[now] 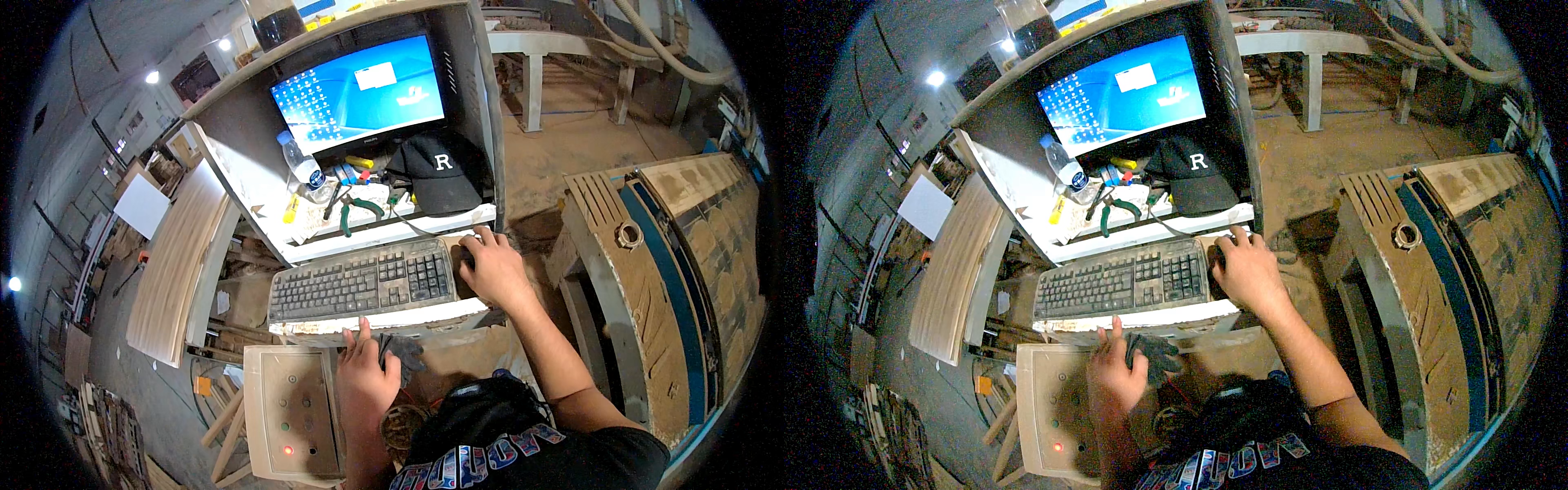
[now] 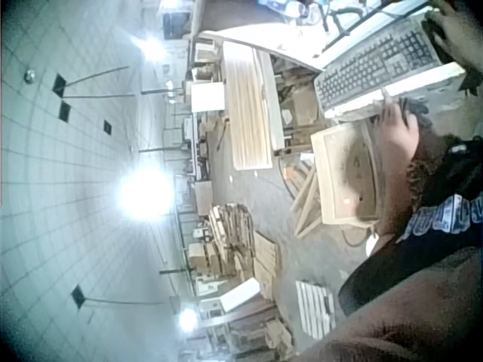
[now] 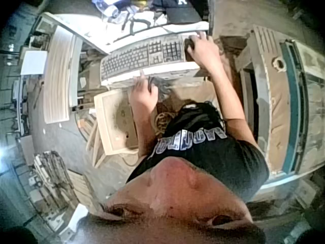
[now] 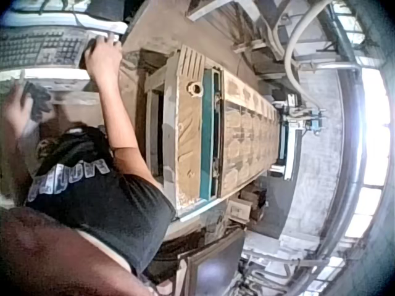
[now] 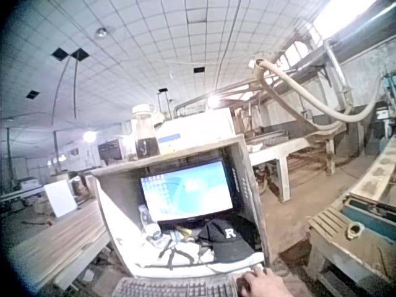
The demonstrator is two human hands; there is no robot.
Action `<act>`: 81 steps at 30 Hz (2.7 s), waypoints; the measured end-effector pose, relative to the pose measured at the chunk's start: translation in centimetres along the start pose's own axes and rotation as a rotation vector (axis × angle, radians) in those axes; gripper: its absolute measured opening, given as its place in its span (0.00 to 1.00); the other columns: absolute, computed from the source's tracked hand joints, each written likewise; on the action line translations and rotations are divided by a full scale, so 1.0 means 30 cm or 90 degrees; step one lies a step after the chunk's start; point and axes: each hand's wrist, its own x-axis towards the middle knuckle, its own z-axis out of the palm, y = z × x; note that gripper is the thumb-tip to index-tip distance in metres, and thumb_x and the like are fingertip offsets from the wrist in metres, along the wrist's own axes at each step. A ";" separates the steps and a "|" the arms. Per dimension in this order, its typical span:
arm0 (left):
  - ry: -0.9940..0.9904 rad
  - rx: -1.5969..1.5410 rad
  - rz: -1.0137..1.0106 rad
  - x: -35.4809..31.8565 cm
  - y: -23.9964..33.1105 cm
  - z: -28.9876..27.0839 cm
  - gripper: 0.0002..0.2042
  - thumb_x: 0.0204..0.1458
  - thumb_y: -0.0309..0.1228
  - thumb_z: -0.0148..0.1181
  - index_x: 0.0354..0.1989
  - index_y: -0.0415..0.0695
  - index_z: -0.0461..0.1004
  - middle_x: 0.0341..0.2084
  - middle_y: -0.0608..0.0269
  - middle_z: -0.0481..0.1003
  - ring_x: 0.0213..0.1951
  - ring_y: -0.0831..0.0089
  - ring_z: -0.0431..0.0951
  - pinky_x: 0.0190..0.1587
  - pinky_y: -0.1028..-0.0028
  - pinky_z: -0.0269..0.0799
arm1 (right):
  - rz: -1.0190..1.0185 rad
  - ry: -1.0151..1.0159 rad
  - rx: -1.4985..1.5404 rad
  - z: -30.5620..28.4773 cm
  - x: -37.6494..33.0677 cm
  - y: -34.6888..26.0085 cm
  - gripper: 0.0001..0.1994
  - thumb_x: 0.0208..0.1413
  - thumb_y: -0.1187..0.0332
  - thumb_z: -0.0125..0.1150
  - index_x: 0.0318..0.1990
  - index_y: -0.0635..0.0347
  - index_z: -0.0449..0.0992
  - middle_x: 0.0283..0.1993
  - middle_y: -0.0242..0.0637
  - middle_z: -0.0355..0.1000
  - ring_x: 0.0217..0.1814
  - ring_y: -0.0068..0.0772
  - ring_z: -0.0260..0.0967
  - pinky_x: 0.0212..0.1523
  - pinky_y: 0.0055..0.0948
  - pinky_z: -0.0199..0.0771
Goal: The person operates a computer console for a woodworking machine by using a keyboard and mouse to interact with software and pressing buttons on a control unit while holding a glove.
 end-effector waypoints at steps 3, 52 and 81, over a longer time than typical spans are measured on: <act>-0.001 -0.019 -0.003 0.001 0.008 -0.006 0.36 0.57 0.31 0.65 0.77 0.42 0.65 0.61 0.15 0.71 0.58 0.28 0.79 0.59 0.44 0.79 | 0.006 -0.005 -0.014 0.001 0.002 0.000 0.21 0.61 0.60 0.69 0.61 0.52 0.79 0.70 0.50 0.70 0.66 0.61 0.72 0.63 0.56 0.80; -0.067 -0.064 -0.086 0.011 0.033 -0.024 0.15 0.61 0.31 0.62 0.51 0.32 0.76 0.71 0.38 0.70 0.71 0.31 0.68 0.68 0.45 0.71 | 0.033 -0.027 -0.035 -0.016 0.003 -0.014 0.23 0.61 0.60 0.69 0.62 0.53 0.79 0.70 0.48 0.68 0.66 0.58 0.73 0.62 0.55 0.81; -0.066 -0.043 -0.056 0.005 0.006 -0.004 0.15 0.62 0.32 0.61 0.48 0.31 0.76 0.72 0.36 0.69 0.72 0.30 0.67 0.69 0.44 0.70 | 0.025 -0.036 -0.023 -0.007 0.004 -0.004 0.22 0.62 0.60 0.68 0.63 0.53 0.78 0.70 0.47 0.69 0.67 0.57 0.72 0.64 0.54 0.79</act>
